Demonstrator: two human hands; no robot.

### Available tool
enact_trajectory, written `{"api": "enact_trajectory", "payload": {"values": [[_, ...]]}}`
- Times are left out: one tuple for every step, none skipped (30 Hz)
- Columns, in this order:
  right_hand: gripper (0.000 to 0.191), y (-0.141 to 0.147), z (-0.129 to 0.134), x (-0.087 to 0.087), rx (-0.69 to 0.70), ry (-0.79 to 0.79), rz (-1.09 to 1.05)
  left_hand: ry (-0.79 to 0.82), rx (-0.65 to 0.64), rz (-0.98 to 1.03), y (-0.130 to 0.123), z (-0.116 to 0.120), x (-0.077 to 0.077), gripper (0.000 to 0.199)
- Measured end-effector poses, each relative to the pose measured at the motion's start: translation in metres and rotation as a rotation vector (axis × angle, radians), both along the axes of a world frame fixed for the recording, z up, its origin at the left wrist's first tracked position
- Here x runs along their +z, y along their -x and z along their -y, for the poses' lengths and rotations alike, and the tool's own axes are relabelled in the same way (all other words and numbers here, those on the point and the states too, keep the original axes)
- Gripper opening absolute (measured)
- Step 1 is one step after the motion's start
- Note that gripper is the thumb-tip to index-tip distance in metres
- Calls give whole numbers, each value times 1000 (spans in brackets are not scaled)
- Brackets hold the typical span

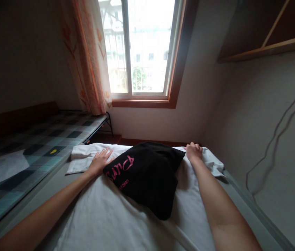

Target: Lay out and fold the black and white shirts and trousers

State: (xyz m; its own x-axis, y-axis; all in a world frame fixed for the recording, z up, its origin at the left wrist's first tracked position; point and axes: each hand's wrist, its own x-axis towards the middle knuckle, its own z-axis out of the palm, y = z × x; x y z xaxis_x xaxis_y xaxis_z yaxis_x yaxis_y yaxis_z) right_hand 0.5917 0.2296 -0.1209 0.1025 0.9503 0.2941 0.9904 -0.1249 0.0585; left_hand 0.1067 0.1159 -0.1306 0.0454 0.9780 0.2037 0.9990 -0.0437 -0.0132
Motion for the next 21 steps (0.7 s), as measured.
{"api": "enact_trajectory", "payload": {"values": [[30, 0, 1, 0, 0, 6, -18, 1, -2, 6, -1, -3, 0, 56], [29, 1, 2, -1, 11, 3, -34, 4, -5, 14, -1, -4, 0, 56], [28, 2, 3, -1, 26, -9, -53, 8, -8, 22, -1, -5, -1, 57], [28, 2, 4, 0, 39, -22, -81, 10, -13, 29, -1, -6, -1, 57], [28, 2, 6, 1, 47, -32, -121, 11, -15, 35, -1, -6, -1, 57], [29, 3, 8, 1, 52, -41, -172, 9, -18, 39, -1, -6, -1, 57], [31, 3, 10, 3, 60, -52, -225, 5, -20, 42, -1, -5, -1, 57], [33, 3, 12, 4, 80, -67, -276, -1, -20, 44, 0, -5, -1, 57], [34, 4, 15, 5, 117, -85, -323, -6, -19, 45, 0, -5, -2, 56], [34, 5, 18, 6, 167, -104, -371, -10, -16, 46, 0, -5, -2, 56], [33, 7, 23, 7, 222, -120, -430, -12, -14, 45, 0, -6, -3, 56], [32, 10, 27, 8, 271, -130, -503, -14, -12, 42, 0, -6, -3, 56], [30, 15, 33, 9, 309, -142, -593, -13, -11, 39, 0, -6, -4, 56], [27, 20, 38, 11, 335, -156, -700, -13, -12, 37, 0, -5, -4, 55], [24, 26, 44, 13, 342, -181, -819, -13, -12, 36, -1, -4, -4, 55], [21, 32, 50, 15, 331, -217, -948, -12, -10, 38, -2, -3, -3, 55], [21, 38, 57, 17, 315, -250, -1087, -11, -8, 41, -3, -2, -2, 54], [24, 44, 63, 19, 281, -272, -1235, -8, -4, 45, -5, -1, 1, 54], [27, 50, 69, 20, 233, -266, -1385, 1, -2, 46, -6, 1, 6, 53], [29, 55, 74, 21, 178, -245, -1523, 26, 2, 44, -8, 1, 12, 52], [29, 60, 80, 20, 116, -228, -1635, 63, 8, 40, -10, 1, 19, 50]]}}
